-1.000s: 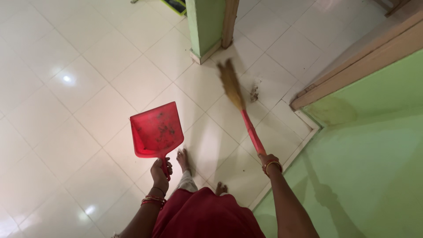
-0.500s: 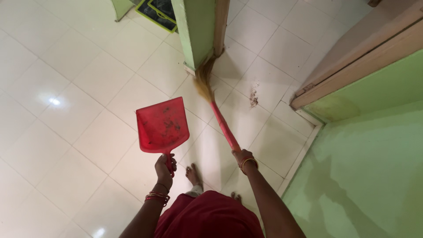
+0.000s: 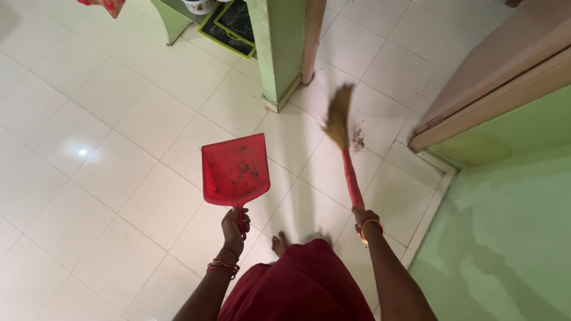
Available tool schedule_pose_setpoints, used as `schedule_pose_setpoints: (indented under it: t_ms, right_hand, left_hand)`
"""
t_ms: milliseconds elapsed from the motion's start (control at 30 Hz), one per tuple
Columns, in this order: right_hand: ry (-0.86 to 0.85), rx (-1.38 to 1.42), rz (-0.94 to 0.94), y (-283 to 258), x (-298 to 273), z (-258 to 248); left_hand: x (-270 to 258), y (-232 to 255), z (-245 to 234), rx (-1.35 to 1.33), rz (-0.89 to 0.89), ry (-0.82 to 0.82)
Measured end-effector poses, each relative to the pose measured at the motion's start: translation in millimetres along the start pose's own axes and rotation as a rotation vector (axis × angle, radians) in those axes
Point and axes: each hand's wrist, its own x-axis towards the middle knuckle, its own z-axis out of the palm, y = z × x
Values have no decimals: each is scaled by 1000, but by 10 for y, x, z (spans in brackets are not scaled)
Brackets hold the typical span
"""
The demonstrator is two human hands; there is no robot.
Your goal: The person sweeps debris from a tiled floor into a red dustpan using a broom by hand while walking through various rooms.
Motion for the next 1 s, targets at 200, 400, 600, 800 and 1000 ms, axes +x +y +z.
schedule_pose_setpoints:
  t_ms: [200,400,600,800,1000]
  right_hand:
    - [19,47,-158,-368,-440,235]
    - [-28,-53,-193,-936,-394,403]
    - [-48,-163,-150,-1355,176,712]
    - [21,-118,-17,-1329,648,522]
    - [28,-143,37,-1664,871,-78]
  left_hand:
    - [218,180,62,-28,-2,-39]
    - [447,248,199,-38,10,-84]
    - [626,429,368,-17,-37,-55]
    - [1016,758,640,20,-85,-35]
    - [1389,1147,1025,104,-93,-50]
